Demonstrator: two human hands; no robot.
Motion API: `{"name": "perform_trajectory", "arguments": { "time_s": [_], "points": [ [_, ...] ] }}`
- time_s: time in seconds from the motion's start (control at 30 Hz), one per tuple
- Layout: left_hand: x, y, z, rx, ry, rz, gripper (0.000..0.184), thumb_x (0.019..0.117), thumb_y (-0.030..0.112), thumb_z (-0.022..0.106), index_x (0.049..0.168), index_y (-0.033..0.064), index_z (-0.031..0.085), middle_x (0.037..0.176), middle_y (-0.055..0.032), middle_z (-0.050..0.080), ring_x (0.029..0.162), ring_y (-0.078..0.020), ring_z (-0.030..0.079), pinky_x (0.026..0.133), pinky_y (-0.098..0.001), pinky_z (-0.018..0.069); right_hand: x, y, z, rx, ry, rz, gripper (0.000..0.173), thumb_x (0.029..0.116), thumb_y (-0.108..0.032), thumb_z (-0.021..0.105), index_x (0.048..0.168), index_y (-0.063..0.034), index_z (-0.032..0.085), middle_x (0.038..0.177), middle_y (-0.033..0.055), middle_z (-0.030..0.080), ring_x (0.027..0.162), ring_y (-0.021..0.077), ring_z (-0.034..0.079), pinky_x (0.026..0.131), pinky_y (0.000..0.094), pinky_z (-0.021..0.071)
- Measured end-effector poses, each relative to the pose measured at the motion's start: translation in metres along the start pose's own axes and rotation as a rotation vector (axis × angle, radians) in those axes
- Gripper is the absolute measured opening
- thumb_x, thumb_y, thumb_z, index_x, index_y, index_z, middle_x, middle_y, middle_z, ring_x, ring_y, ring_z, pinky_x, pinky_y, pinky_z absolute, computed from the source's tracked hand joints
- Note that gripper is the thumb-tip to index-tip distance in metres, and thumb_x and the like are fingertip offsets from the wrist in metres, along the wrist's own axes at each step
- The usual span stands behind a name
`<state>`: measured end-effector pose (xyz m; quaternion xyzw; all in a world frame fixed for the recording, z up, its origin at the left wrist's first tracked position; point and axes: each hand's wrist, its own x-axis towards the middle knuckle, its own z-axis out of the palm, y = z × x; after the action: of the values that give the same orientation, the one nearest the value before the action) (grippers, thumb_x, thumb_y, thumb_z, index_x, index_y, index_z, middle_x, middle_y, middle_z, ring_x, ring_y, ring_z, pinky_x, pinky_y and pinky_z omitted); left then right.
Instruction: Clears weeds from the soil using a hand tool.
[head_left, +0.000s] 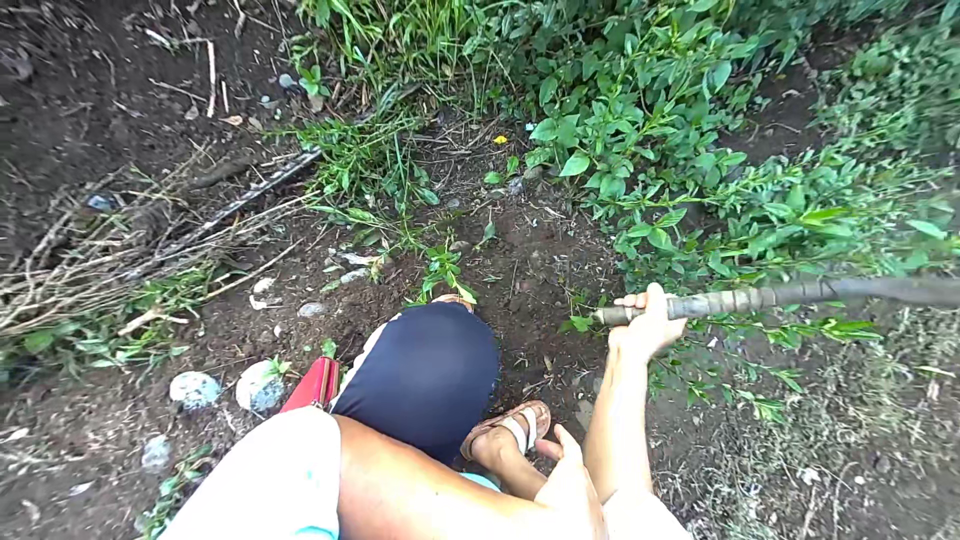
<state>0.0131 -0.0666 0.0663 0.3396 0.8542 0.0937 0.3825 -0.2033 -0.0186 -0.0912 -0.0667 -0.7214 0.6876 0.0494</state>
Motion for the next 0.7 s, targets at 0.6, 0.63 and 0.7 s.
{"name": "perform_trajectory", "arguments": {
  "time_s": [0.6,0.63,0.7],
  "points": [
    [0.004,0.000,-0.003,-0.033,-0.044,-0.024,0.034,0.1055,0.001,0.032,0.128,-0.0119,0.054,0.123,-0.0275,0.062,0.115,-0.0401,0.061,0.112,-0.0618,0.0346,-0.039,0.043,-0.032,-0.200,-0.234,0.334,0.015,0.1001,-0.001,0.059,0.110,0.0029,0.049,0.063,0.0047,0.057,0.049,0.0151,0.060,0.053,0.0324,0.0598],
    [0.006,0.001,-0.001,-0.011,-0.047,-0.032,0.033,0.1053,0.001,0.033,0.127,-0.0111,0.054,0.122,-0.0267,0.063,0.113,-0.0393,0.062,0.112,-0.0608,0.0359,-0.028,0.036,-0.024,-0.130,-0.160,0.281,0.013,0.1005,-0.002,0.059,0.107,-0.0003,0.048,0.062,0.0037,0.054,0.048,0.0154,0.059,0.052,0.0334,0.0600],
    [0.007,0.004,0.001,0.035,-0.049,-0.038,0.033,0.1049,0.000,0.031,0.126,-0.0111,0.054,0.119,-0.0265,0.063,0.111,-0.0388,0.063,0.110,-0.0594,0.0376,-0.024,0.036,-0.005,-0.044,-0.049,0.264,0.011,0.1024,-0.007,0.057,0.104,-0.0065,0.047,0.063,0.0009,0.050,0.048,0.0155,0.057,0.052,0.0356,0.0597]
  ]
}}
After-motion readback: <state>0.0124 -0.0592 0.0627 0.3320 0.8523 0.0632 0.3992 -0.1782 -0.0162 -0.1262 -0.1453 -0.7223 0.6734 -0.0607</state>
